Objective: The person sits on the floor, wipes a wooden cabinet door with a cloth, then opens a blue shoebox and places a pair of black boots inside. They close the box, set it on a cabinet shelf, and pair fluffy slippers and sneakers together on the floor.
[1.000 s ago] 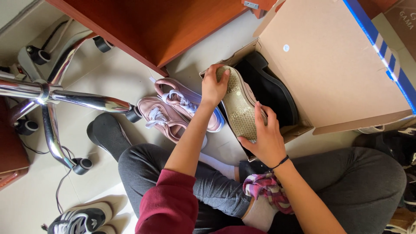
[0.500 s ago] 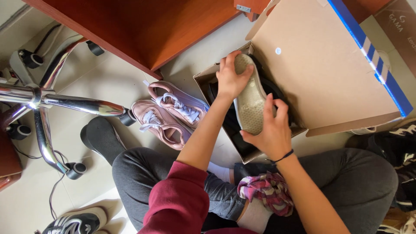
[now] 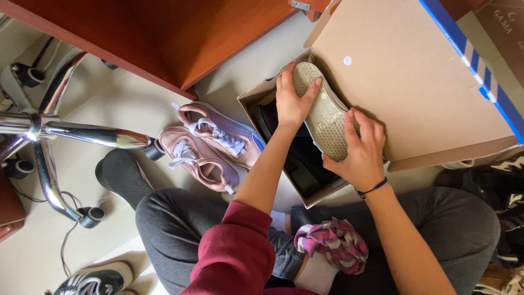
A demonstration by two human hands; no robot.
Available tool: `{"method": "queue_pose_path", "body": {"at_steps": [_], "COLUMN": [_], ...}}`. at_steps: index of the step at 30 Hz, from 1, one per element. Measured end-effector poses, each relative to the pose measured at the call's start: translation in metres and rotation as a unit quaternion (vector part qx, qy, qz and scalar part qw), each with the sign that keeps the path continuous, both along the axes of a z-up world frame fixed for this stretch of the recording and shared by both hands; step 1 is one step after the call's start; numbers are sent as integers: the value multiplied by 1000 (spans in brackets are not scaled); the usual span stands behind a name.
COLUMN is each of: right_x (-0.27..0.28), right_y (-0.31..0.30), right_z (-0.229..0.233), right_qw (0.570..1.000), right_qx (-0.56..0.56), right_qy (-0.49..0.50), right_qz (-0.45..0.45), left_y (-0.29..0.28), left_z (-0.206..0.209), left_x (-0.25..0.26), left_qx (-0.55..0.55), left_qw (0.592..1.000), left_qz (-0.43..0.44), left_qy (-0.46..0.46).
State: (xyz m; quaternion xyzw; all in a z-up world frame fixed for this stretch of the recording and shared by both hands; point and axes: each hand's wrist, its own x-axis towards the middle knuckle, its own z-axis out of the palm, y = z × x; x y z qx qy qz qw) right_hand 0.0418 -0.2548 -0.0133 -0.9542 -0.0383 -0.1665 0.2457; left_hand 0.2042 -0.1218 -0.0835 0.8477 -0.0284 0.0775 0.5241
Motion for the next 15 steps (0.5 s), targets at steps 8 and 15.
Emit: {"method": "queue_pose_path", "body": {"at_steps": [8, 15], "right_x": [1, -15], "right_y": [-1, 3], "right_z": [12, 29], "right_qw": [1000, 997], "right_qx": [13, 73], "right_qy": [9, -33], "right_qz": [-5, 4], "left_y": [-8, 6], "left_z": [17, 51], "left_x": [-1, -18], "left_qx": [-18, -28], "left_qw": [998, 999], "left_qz": [20, 14], "left_qy": [58, -32]}}
